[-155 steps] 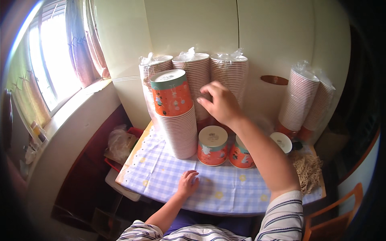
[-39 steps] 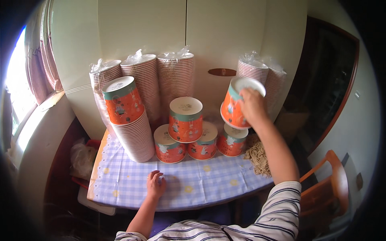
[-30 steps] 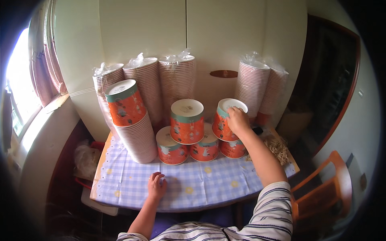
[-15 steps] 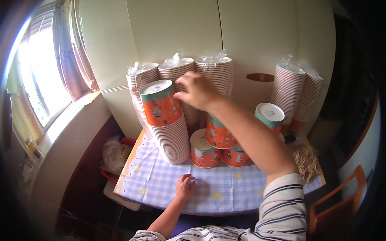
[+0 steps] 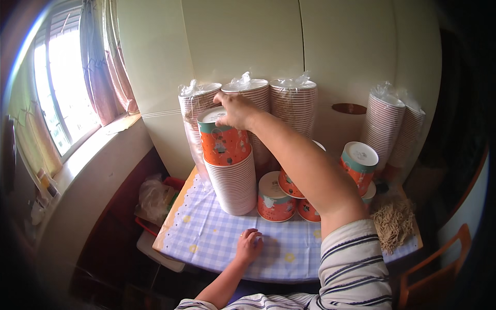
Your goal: Packaging stacks of paper cups into plastic bags and organizing them on a table.
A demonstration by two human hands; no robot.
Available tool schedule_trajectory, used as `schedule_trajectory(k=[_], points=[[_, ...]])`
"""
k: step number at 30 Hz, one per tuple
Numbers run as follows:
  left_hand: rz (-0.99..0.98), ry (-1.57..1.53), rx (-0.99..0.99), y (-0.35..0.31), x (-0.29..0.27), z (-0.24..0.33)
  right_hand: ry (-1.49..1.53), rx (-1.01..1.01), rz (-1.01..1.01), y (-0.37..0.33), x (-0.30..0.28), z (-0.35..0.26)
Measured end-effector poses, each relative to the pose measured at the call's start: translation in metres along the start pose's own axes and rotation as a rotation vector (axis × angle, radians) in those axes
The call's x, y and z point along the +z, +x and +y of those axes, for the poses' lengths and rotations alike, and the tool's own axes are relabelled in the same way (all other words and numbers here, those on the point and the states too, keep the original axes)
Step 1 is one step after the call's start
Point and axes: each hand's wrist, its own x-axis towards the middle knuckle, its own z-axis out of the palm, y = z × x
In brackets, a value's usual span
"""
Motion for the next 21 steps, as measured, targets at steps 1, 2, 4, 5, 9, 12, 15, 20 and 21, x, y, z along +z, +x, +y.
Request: schedule_trajectory(k=[1,2,4,5,9,12,15,20,21], points=[[0.004,0.0,-0.003,-0.001,-0.001,0.0,-0.071,-0.006,-0.106,-0.003,0.003,-0.001],[-0.001,0.011,-0.003,-0.002,-0.002,0.0,-0.143,-0.012,-0.211,-0.007,0.006,-0.003],[-0.002,0.021,0.004,-0.002,-0.001,-0.001,-0.152,0.002,-0.249,-0.012,0.01,-0.007],[-0.005,0.025,0.002,-0.003,0.0,-0.001,-0.121,0.036,-0.228,-0.013,0.01,-0.008],[-0.017,0.002,-0.006,0.0,0.0,0.002,-0.111,0.012,-0.151,-0.006,0.01,-0.005],[-0.002,0.008,0.003,-0.001,-0.001,0.002,-0.11,-0.026,-0.1,0.0,0.007,-0.005],[-0.009,0.013,0.002,0.0,0.0,0.004,-0.099,-0.037,-0.012,0.011,-0.007,-0.005],[0.016,-0.028,-0.021,-0.003,0.002,0.001,-0.09,-0.048,0.069,0.025,-0.046,-0.022],[0.022,-0.038,-0.033,-0.003,0.004,0.0,-0.094,-0.042,0.106,0.027,-0.058,-0.023]])
